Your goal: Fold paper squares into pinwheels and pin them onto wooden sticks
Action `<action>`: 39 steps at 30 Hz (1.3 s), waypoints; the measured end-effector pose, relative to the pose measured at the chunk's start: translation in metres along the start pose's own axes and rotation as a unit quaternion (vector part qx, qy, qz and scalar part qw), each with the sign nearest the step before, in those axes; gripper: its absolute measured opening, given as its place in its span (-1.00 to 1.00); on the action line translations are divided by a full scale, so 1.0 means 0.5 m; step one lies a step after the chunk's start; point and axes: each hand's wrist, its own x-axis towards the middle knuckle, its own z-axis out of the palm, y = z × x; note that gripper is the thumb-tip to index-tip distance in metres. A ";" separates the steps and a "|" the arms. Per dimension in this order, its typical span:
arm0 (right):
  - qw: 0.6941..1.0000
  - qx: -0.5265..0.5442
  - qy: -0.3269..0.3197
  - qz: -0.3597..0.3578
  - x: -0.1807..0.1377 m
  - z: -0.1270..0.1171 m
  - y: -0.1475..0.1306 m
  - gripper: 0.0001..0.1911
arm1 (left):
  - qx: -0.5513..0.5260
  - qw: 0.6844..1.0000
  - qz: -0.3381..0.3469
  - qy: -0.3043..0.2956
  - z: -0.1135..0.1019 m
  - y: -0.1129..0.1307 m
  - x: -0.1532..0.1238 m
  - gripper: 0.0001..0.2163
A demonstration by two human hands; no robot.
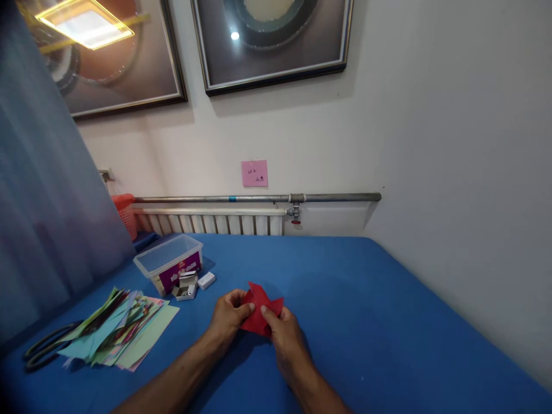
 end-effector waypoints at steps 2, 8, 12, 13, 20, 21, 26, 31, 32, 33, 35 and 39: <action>1.000 -0.002 0.007 0.004 0.003 -0.002 0.003 -0.68 | 0.024 0.999 0.033 0.007 0.001 0.001 -0.005 -0.74; 1.000 -0.014 -0.002 0.014 0.001 -0.010 0.005 -0.67 | 0.142 0.983 0.114 0.015 -0.003 0.012 -0.019 -0.91; 1.000 -0.018 -0.008 0.018 -0.007 -0.008 -0.001 -0.66 | 0.213 0.960 0.182 0.001 -0.009 0.016 -0.021 -0.87; 1.000 -0.017 -0.014 0.016 -0.009 -0.006 -0.004 -0.66 | 0.228 0.954 0.194 -0.006 -0.010 0.017 -0.021 -0.86; 1.000 0.001 -0.009 0.001 -0.011 0.001 -0.016 -0.69 | 0.273 0.931 0.225 -0.092 -0.017 0.026 -0.023 -0.85; 1.000 -0.001 -0.007 -0.001 -0.010 0.000 -0.016 -0.70 | 0.275 0.930 0.225 -0.097 -0.018 0.027 -0.023 -0.84; 1.000 0.002 -0.012 -0.003 -0.012 0.001 -0.017 -0.68 | 0.275 0.933 0.215 -0.082 -0.017 0.026 -0.020 -0.83; 1.000 -0.001 -0.018 -0.008 -0.016 0.008 -0.020 -0.68 | 0.280 0.936 0.203 -0.062 -0.016 0.022 -0.017 -0.87; 1.000 -0.005 -0.023 -0.011 -0.015 0.008 -0.019 -0.70 | 0.281 0.937 0.201 -0.058 -0.016 0.022 -0.017 -0.87; 1.000 -0.008 -0.025 -0.014 -0.013 0.008 -0.018 -0.72 | 0.283 0.937 0.200 -0.055 -0.015 0.022 -0.017 -0.86; 1.000 -0.011 -0.014 -0.021 -0.008 0.005 -0.014 -0.72 | 0.285 0.937 0.196 -0.050 -0.013 0.021 -0.018 -0.87; 0.999 -0.020 0.020 -0.020 0.002 -0.006 -0.005 -0.69 | 0.248 0.953 0.166 -0.044 -0.006 0.018 -0.019 -0.90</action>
